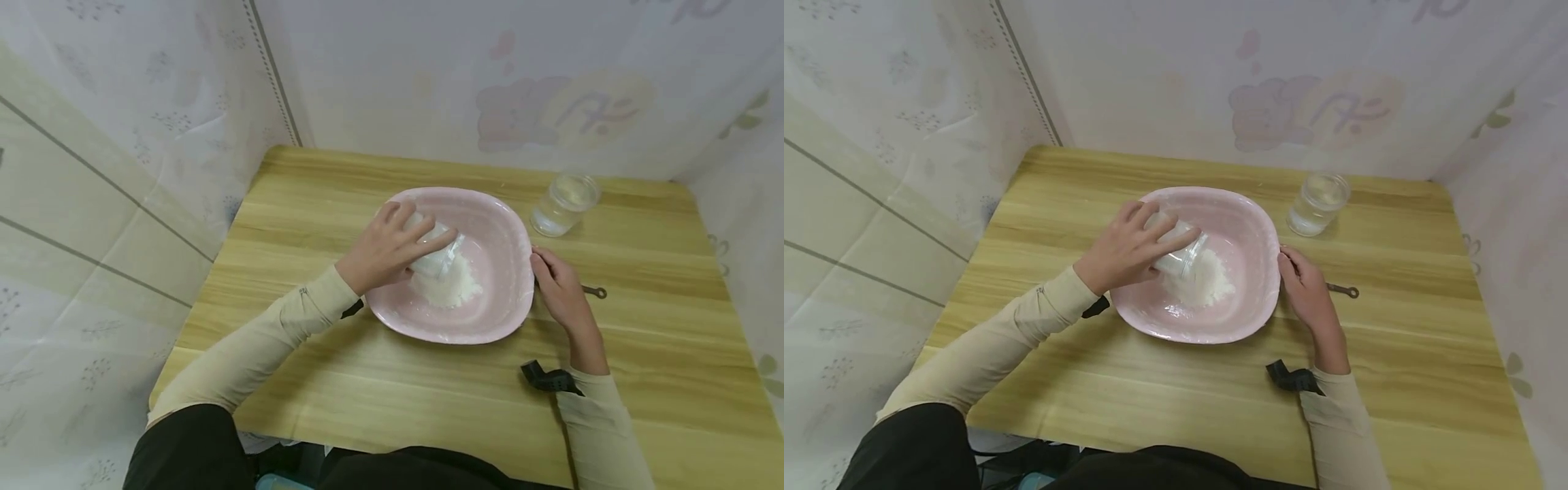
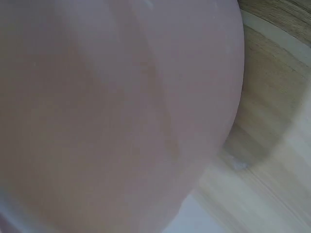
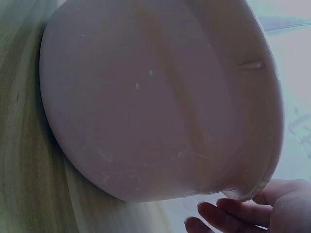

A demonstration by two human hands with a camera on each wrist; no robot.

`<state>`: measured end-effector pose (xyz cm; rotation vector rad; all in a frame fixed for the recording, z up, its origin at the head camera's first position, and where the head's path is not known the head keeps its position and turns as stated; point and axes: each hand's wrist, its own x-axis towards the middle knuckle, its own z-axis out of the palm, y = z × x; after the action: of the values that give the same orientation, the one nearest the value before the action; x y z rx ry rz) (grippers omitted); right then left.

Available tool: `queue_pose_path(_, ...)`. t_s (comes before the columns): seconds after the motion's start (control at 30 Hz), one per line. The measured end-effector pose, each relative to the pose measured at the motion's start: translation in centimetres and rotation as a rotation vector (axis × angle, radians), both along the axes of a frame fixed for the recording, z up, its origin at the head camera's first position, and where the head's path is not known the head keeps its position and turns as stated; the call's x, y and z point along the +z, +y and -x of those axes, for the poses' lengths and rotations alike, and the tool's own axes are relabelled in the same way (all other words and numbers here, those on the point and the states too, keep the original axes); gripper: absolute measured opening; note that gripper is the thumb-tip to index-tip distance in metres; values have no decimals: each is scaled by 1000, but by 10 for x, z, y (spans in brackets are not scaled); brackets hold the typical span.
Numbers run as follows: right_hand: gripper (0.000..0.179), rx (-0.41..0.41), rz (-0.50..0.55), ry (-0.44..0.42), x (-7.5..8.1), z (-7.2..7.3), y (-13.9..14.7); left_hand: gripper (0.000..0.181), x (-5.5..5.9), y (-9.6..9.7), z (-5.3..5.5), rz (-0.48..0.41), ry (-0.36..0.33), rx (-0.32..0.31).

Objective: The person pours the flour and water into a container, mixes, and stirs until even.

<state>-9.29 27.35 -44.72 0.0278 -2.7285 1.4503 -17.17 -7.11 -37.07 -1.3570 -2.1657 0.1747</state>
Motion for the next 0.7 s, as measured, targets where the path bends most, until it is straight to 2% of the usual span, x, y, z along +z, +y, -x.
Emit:
queue_pose_path(0.07, 47, -7, -5, -1, 0, 0, 0, 100, -1, 0, 1, 4, -2, -8)
queue_pose_path(0.2, 48, -14, -8, -11, 0, 1, -2, 103, -1, -2, 2, 12, -1, 17)
queue_pose_path(0.4, 50, -17, -9, -32, 2, 1, -4, 99, -3, -7, 0, 17, -23, 19)
queue_pose_path(0.7, 48, -10, 4, -13, 2, 1, -3, 100, -7, -7, 1, -22, -20, 18)
